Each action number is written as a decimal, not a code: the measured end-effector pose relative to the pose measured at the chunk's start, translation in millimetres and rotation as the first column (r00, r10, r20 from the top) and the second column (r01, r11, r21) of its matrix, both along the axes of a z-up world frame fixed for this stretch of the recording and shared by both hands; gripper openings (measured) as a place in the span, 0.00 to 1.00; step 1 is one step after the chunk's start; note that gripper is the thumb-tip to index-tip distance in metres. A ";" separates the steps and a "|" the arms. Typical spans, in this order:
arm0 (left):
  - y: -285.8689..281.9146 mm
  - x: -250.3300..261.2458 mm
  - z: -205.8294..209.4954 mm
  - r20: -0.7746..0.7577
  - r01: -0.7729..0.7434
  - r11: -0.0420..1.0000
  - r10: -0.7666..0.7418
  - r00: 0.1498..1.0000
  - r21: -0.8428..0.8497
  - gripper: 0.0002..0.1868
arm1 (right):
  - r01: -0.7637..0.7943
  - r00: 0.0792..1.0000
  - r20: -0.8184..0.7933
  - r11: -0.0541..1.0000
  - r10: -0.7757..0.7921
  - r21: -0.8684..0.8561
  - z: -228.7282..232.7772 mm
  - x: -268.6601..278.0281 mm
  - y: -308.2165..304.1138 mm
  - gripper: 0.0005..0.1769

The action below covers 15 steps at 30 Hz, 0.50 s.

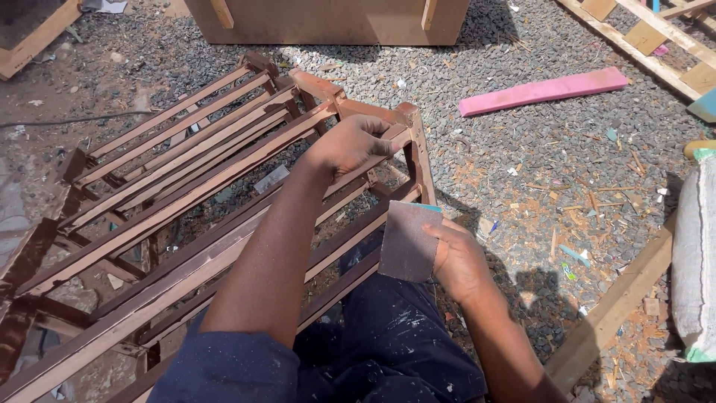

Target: Sanding the surfaces of a wooden furniture frame using sandpaper to prepare it for finishing.

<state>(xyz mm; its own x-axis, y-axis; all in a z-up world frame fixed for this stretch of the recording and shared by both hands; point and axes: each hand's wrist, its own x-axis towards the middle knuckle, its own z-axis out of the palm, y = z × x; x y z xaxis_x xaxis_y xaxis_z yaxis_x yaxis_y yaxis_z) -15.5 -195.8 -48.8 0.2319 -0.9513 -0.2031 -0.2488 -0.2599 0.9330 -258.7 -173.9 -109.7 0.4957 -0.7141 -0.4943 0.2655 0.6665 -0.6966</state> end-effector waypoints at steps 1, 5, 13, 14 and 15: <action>4.6 2.6 -0.2 0.001 -0.001 1.000 0.001 1.000 -0.003 0.18 | -0.001 1.000 0.001 1.000 0.001 -0.003 -0.6 0.1 1.1 0.20; 9.0 12.9 -8.9 -0.275 -0.046 0.999 0.051 0.960 0.023 0.23 | -0.003 1.000 -0.015 1.000 0.003 0.005 2.8 0.0 6.1 0.22; 48.7 17.5 -0.3 -0.115 -0.106 0.994 0.104 0.988 -0.012 0.12 | -0.017 0.998 -0.060 1.000 0.017 0.000 -0.5 -2.2 8.7 0.27; 59.2 15.6 6.3 -0.077 -0.112 0.993 0.108 0.991 -0.046 0.10 | -0.026 0.998 -0.061 1.000 0.026 -0.003 -1.0 -2.2 10.0 0.26; 70.0 13.7 12.9 -0.038 -0.116 0.990 0.113 0.993 -0.080 0.08 | -0.035 0.997 -0.062 0.999 0.034 -0.006 -1.4 -2.0 11.6 0.25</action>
